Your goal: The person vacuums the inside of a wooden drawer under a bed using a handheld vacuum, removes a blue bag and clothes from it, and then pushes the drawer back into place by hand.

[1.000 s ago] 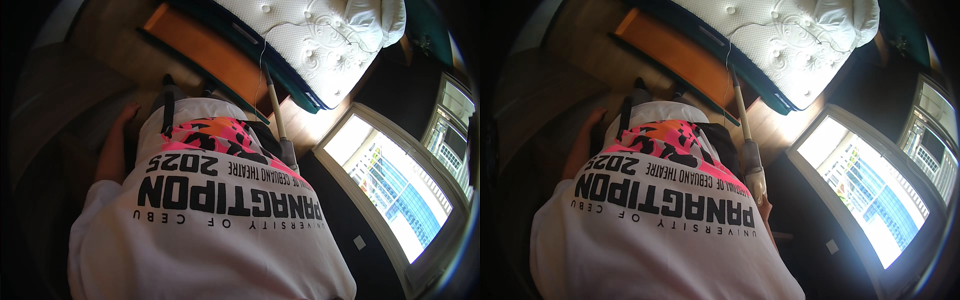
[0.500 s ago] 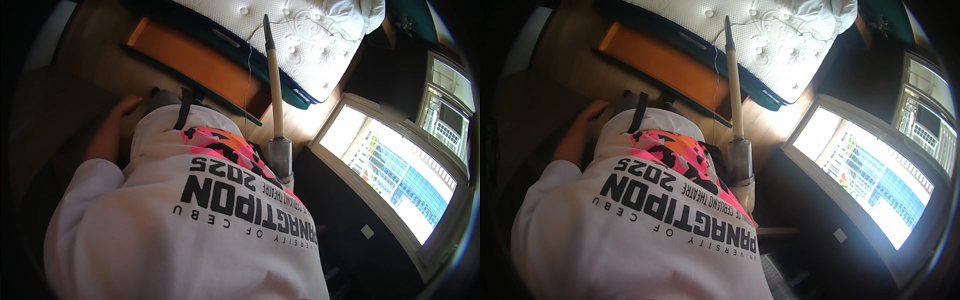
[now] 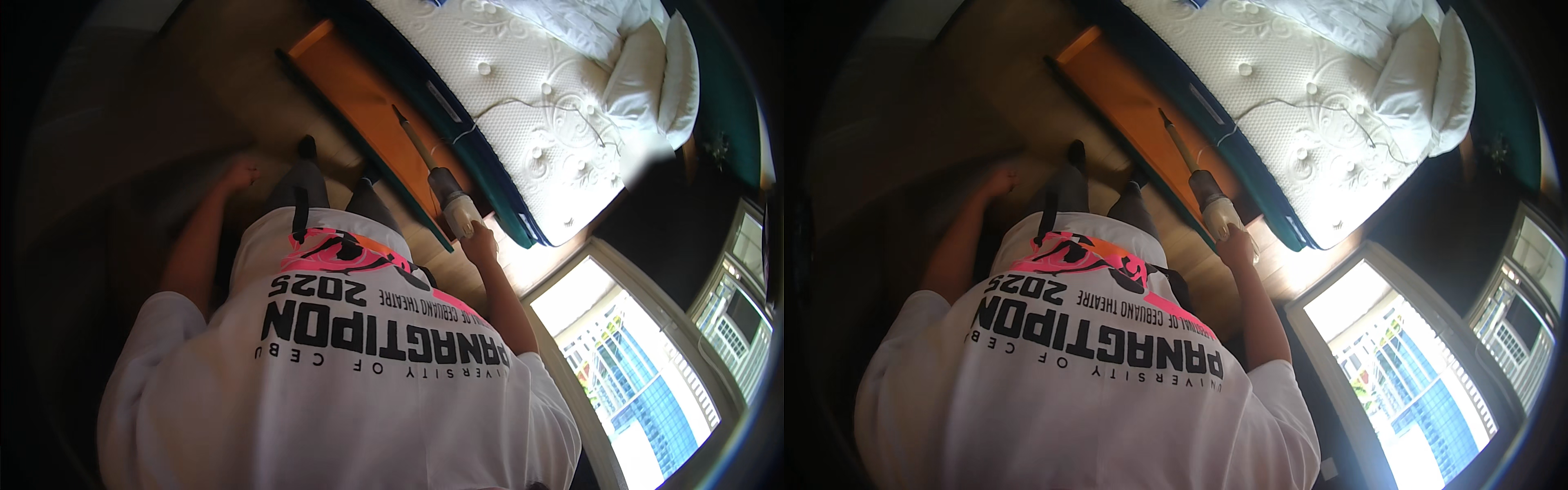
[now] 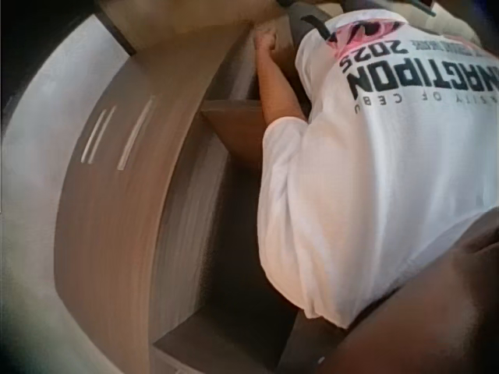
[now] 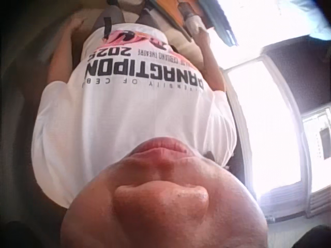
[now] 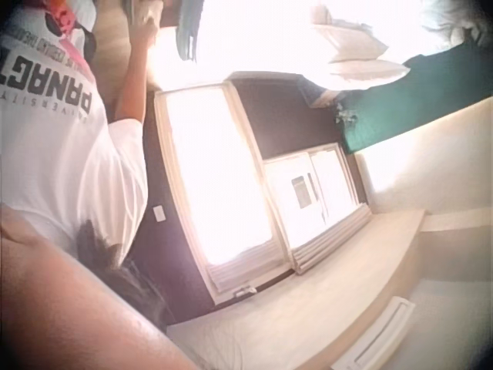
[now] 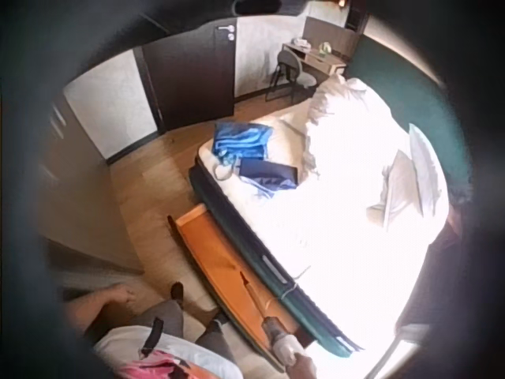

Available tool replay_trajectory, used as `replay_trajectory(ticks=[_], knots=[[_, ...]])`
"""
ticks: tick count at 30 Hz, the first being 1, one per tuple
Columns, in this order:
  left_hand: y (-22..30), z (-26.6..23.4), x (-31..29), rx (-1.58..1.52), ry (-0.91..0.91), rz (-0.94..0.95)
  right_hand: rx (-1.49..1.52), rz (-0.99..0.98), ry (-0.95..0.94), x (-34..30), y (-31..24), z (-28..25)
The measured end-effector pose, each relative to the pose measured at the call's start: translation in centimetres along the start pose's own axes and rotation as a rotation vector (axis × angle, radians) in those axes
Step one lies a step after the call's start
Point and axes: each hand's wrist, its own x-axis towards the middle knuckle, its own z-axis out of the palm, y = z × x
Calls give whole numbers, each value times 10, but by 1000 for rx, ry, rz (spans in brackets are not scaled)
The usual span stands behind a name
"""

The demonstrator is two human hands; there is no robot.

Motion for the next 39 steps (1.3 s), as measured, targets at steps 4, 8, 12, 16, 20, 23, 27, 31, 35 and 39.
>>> replay_trajectory(ticks=[4,8,12,16,20,23,27,31,35,39], knots=[[11,20,-49,-218,123,-189,-62,-44,-73,70,-38,0],[14,42,-78,-296,93,-300,-88,-145,-113,136,-86,3],[63,46,-84,-793,169,-605,-147,-223,-149,195,-153,7],[81,51,-86,-1161,317,-634,-246,-320,-195,242,-223,7],[86,44,-76,-1369,284,-648,-318,-411,-187,280,-266,11],[75,45,-63,-1477,337,-640,-339,-365,-216,284,-284,-8],[63,38,-42,-1623,347,-660,-297,-418,-225,290,-280,-2],[10,42,-7,-1721,264,-631,-237,-407,-273,281,-295,-2],[-8,4,31,-1728,193,-541,-201,-363,-254,284,-298,-11],[-21,-39,52,-1661,193,-440,-261,-339,-319,270,-290,-23]])
